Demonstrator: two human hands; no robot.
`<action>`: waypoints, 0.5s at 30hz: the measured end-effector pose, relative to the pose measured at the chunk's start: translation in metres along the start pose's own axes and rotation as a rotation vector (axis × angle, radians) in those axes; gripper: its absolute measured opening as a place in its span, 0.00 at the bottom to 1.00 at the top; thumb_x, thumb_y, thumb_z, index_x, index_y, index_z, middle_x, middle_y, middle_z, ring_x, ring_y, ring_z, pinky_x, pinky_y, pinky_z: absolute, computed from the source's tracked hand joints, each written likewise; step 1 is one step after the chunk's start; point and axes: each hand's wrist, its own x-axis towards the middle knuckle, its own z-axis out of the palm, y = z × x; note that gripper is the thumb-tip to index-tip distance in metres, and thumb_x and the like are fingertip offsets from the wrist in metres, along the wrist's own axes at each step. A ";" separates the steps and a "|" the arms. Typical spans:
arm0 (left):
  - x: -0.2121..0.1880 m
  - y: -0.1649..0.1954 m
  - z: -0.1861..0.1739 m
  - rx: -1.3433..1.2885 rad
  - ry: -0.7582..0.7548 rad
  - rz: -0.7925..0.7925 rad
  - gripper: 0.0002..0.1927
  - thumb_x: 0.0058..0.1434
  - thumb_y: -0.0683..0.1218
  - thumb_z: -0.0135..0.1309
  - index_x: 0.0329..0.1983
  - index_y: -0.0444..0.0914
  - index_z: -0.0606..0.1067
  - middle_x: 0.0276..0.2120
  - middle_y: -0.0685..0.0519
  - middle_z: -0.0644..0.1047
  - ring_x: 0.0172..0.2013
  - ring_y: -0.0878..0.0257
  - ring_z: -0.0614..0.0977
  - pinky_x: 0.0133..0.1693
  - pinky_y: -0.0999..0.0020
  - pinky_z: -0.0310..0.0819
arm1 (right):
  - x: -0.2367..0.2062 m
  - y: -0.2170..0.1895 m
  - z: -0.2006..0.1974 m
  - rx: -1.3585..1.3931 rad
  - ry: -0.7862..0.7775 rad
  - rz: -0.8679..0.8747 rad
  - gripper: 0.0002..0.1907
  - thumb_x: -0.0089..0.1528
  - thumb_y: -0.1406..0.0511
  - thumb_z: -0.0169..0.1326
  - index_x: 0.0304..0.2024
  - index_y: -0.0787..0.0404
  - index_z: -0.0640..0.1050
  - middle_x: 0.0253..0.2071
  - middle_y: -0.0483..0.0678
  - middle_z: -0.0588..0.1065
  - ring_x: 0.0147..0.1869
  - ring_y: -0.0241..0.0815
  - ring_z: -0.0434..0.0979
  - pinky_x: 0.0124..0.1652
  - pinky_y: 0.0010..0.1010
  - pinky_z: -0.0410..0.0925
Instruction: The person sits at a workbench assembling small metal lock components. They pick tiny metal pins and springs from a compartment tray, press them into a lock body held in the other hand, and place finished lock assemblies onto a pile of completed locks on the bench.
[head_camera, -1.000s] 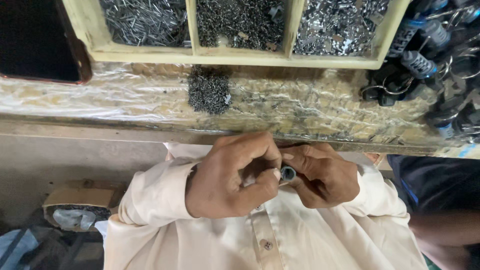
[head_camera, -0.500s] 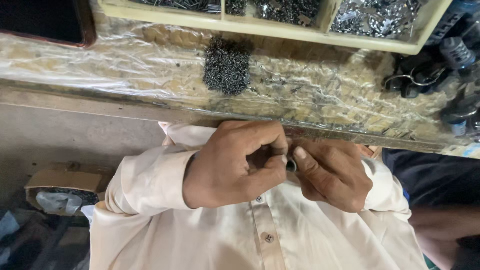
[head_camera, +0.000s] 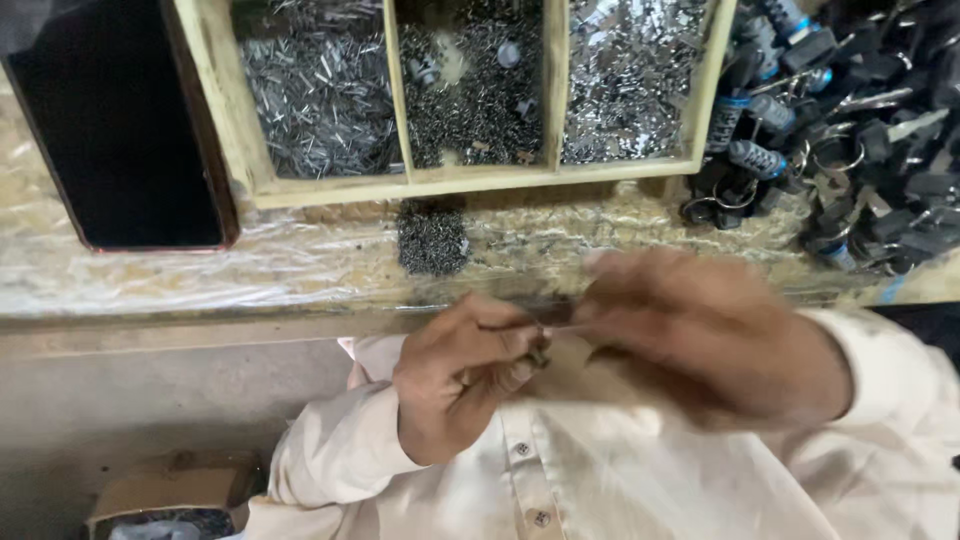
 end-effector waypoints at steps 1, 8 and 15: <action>-0.008 -0.003 -0.005 0.086 -0.039 0.051 0.15 0.64 0.31 0.63 0.52 0.31 0.77 0.48 0.41 0.80 0.42 0.57 0.86 0.42 0.69 0.83 | -0.002 0.000 -0.009 -0.135 0.040 0.062 0.20 0.58 0.73 0.62 0.50 0.74 0.72 0.42 0.62 0.78 0.49 0.62 0.82 0.48 0.49 0.77; -0.004 -0.013 -0.027 0.282 0.034 0.172 0.16 0.65 0.26 0.59 0.52 0.31 0.74 0.53 0.39 0.79 0.46 0.55 0.87 0.46 0.67 0.84 | -0.049 0.006 0.038 -0.079 0.190 0.072 0.22 0.53 0.71 0.69 0.45 0.73 0.74 0.38 0.61 0.78 0.45 0.56 0.82 0.53 0.52 0.76; 0.006 -0.009 -0.032 0.303 -0.004 0.230 0.19 0.64 0.26 0.57 0.56 0.32 0.72 0.56 0.41 0.78 0.55 0.50 0.85 0.53 0.63 0.85 | -0.029 0.009 0.092 -0.197 0.475 -0.023 0.16 0.56 0.76 0.67 0.41 0.79 0.74 0.37 0.67 0.76 0.44 0.58 0.82 0.53 0.55 0.77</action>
